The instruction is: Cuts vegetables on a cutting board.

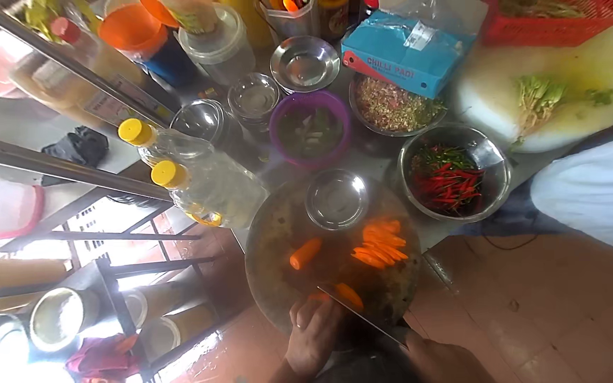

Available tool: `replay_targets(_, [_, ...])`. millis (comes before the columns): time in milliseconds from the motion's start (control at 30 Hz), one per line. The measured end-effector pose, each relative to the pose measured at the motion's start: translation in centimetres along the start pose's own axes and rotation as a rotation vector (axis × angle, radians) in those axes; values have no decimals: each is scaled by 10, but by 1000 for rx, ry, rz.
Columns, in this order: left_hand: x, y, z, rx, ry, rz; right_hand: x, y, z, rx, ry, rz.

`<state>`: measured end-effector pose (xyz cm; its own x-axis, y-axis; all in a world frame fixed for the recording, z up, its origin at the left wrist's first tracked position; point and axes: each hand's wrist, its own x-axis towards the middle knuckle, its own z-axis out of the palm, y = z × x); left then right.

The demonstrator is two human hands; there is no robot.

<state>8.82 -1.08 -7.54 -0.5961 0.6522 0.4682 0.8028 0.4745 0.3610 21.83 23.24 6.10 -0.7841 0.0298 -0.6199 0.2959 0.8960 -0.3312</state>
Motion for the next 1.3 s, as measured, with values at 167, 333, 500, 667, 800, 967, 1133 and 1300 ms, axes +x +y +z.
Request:
replay_targets(167, [1, -1, -1, 10, 3, 5, -16, -5, -16, 37, -23, -27])
replay_targets(333, [0, -1, 3, 14, 15, 2, 8, 1, -4, 28, -83, 32])
replay_targets(500, [2, -1, 1, 11, 12, -1, -17, -6, -20, 26, -12, -34])
replay_targets(667, [3, -1, 2, 8, 15, -8, 19, -12, 3, -7, 17, 0])
replay_targets(800, [2, -1, 0, 6, 21, 0, 8, -13, -6, 13, 30, -1])
replay_targets(967, [2, -2, -1, 4, 11, -6, -8, -13, -19, 62, -33, -18])
replay_targets(1133, [4, -4, 0, 12, 23, 6, 31, -20, -7, 2, -66, 31])
replay_targets(1300, [2, -3, 0, 6, 9, -1, -12, -13, -24, 44, -10, -27])
